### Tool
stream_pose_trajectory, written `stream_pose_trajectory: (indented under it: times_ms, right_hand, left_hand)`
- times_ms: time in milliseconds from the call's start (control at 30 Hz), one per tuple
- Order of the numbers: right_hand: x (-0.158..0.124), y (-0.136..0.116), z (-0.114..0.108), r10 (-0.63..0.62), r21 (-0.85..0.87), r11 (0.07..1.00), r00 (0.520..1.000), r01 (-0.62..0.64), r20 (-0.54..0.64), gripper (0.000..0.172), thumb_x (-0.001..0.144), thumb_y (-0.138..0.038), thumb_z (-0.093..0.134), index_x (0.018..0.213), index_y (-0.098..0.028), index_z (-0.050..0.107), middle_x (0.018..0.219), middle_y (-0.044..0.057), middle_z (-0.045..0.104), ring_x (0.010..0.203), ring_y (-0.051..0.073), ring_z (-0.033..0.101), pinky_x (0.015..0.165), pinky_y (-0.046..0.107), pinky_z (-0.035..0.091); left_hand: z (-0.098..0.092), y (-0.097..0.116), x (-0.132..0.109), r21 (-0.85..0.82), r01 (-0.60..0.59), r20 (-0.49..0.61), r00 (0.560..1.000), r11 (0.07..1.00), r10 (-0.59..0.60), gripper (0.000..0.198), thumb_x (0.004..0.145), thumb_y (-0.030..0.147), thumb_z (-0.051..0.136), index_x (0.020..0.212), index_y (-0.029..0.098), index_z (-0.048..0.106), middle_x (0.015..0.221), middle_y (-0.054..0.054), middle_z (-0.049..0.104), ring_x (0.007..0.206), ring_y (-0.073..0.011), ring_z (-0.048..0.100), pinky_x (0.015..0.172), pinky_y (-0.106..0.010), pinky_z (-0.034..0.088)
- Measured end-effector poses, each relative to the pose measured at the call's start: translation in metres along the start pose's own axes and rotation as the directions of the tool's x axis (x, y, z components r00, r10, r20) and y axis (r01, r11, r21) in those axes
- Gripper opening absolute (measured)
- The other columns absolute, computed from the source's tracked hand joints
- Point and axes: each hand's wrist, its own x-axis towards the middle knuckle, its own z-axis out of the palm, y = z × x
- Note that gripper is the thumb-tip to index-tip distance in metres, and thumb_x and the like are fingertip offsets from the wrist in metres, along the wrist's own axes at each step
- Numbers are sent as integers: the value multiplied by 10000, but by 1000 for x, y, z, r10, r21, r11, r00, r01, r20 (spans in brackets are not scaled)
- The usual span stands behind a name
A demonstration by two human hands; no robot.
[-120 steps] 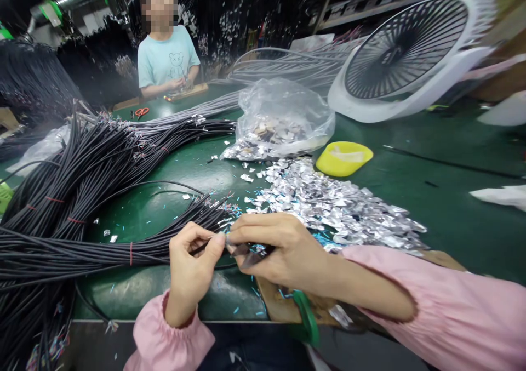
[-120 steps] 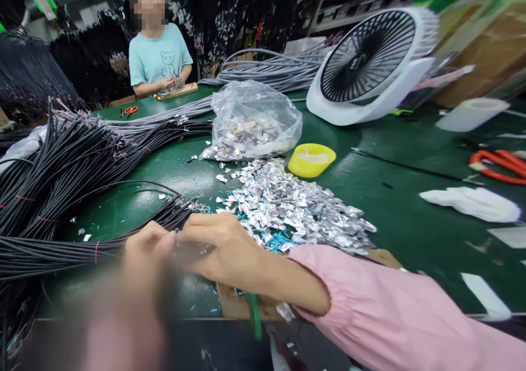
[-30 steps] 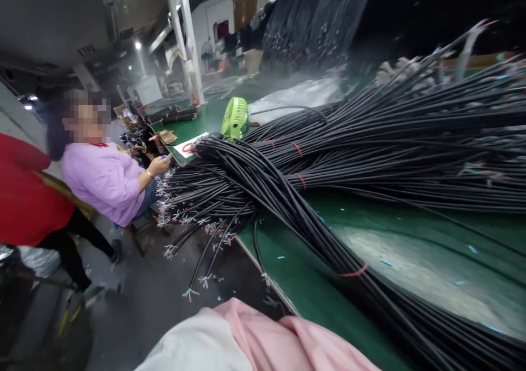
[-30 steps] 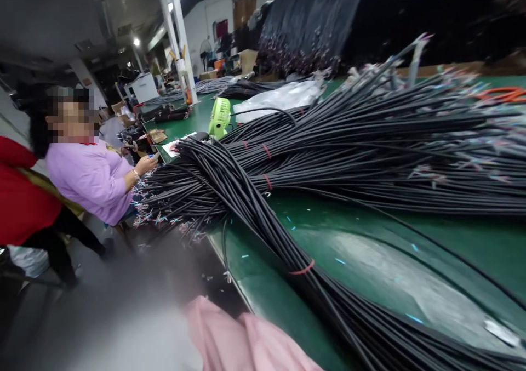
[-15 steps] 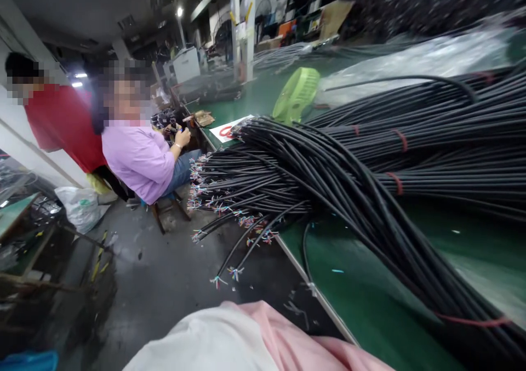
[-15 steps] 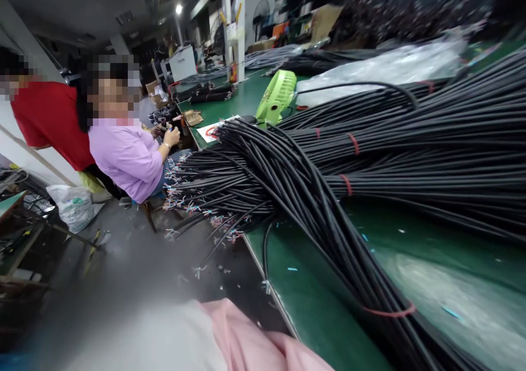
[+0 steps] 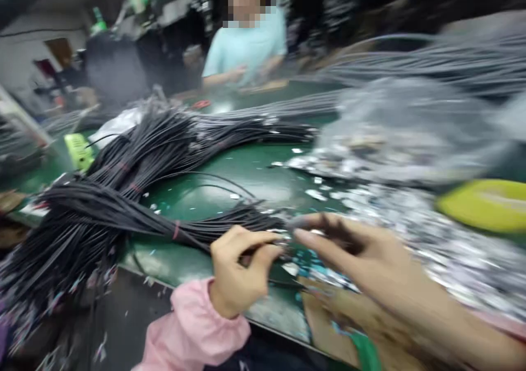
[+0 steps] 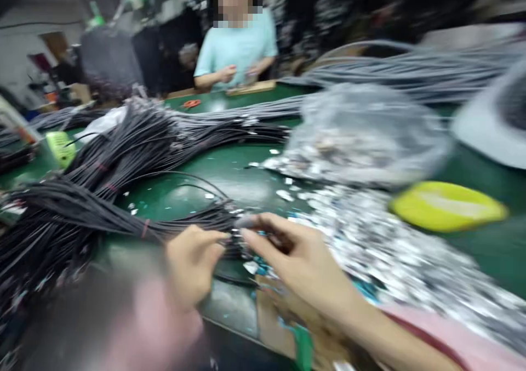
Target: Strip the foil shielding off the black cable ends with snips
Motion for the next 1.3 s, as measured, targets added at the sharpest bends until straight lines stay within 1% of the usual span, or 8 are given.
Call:
stream_pose_trajectory:
  times_ms: [100, 367, 633, 800, 900, 1033, 1167, 1300]
  right_hand:
    - [3, -10, -1, -13, 50, 999, 999, 15, -36, 314, 839, -432, 542, 693, -175, 649, 595, 23, 612, 496, 123, 533, 425, 220, 423]
    - [-1, -7, -2, -322, -39, 947, 945, 320, -62, 103, 809, -149, 560, 761, -134, 650, 659, 33, 617, 571, 105, 550, 513, 200, 430]
    - [-3, 0, -3, -392, -134, 914, 918, 383, -53, 153, 826, -114, 487, 816, -150, 635, 695, 50, 636, 611, 126, 576, 541, 221, 459]
    - [0, -4, -3, -321, -70, 946, 946, 318, -40, 139, 816, -129, 493, 771, -147, 623, 672, 36, 607, 589, 116, 533, 531, 223, 423]
    - [5, -6, -4, -100, 118, 989, 992, 91, 76, 163, 810, -211, 505, 687, -149, 592, 580, -12, 518, 515, 92, 448, 467, 206, 362]
    - [8, -8, -5, 85, 240, 960, 967, -144, 239, 243, 795, -328, 507, 629, -155, 545, 506, -50, 390, 466, 75, 340, 419, 196, 291]
    - [6, -8, -4, 50, 228, 970, 987, -85, 154, 295, 834, -349, 502, 617, -153, 543, 526, -39, 450, 478, 72, 371, 438, 194, 314]
    - [1, -5, -2, -176, 82, 982, 983, 172, 42, 233, 855, -260, 526, 653, -155, 570, 577, -18, 554, 509, 78, 465, 488, 191, 371]
  left_hand:
    - [-2, -4, 1, 31, -36, 33, 999, 999, 35, 146, 828, 191, 570, 879, 178, 706, 663, -21, 627, 566, -109, 532, 496, -215, 428]
    - [1, -6, -1, 148, -121, 25, 993, 982, 119, 75, 780, 154, 631, 794, 153, 705, 622, 4, 604, 535, -82, 522, 493, -177, 422]
    - [-1, -7, 0, 151, -97, 63, 994, 984, 89, 65, 788, 179, 632, 768, 151, 687, 641, -2, 624, 563, -90, 552, 510, -181, 435]
    - [-2, -9, 1, 147, -101, 123, 989, 984, 83, 106, 813, 167, 592, 742, 154, 669, 654, -4, 629, 590, -91, 559, 551, -187, 449]
    - [-3, -11, -1, 77, -133, 124, 985, 988, 123, 69, 781, 166, 633, 714, 170, 647, 630, 13, 603, 553, -83, 532, 499, -180, 426]
    - [-1, -12, -2, 64, -224, 74, 973, 972, 219, 124, 779, 139, 636, 666, 165, 593, 622, 19, 585, 549, -78, 524, 496, -178, 432]
    - [1, -4, 3, 267, -372, 50, 927, 889, 373, 152, 819, 84, 573, 686, 150, 607, 584, 15, 587, 545, -72, 531, 528, -174, 443]
    - [3, 3, 6, 399, -415, 54, 901, 817, 431, 186, 836, 67, 534, 691, 142, 624, 549, 10, 576, 497, -69, 517, 499, -173, 430]
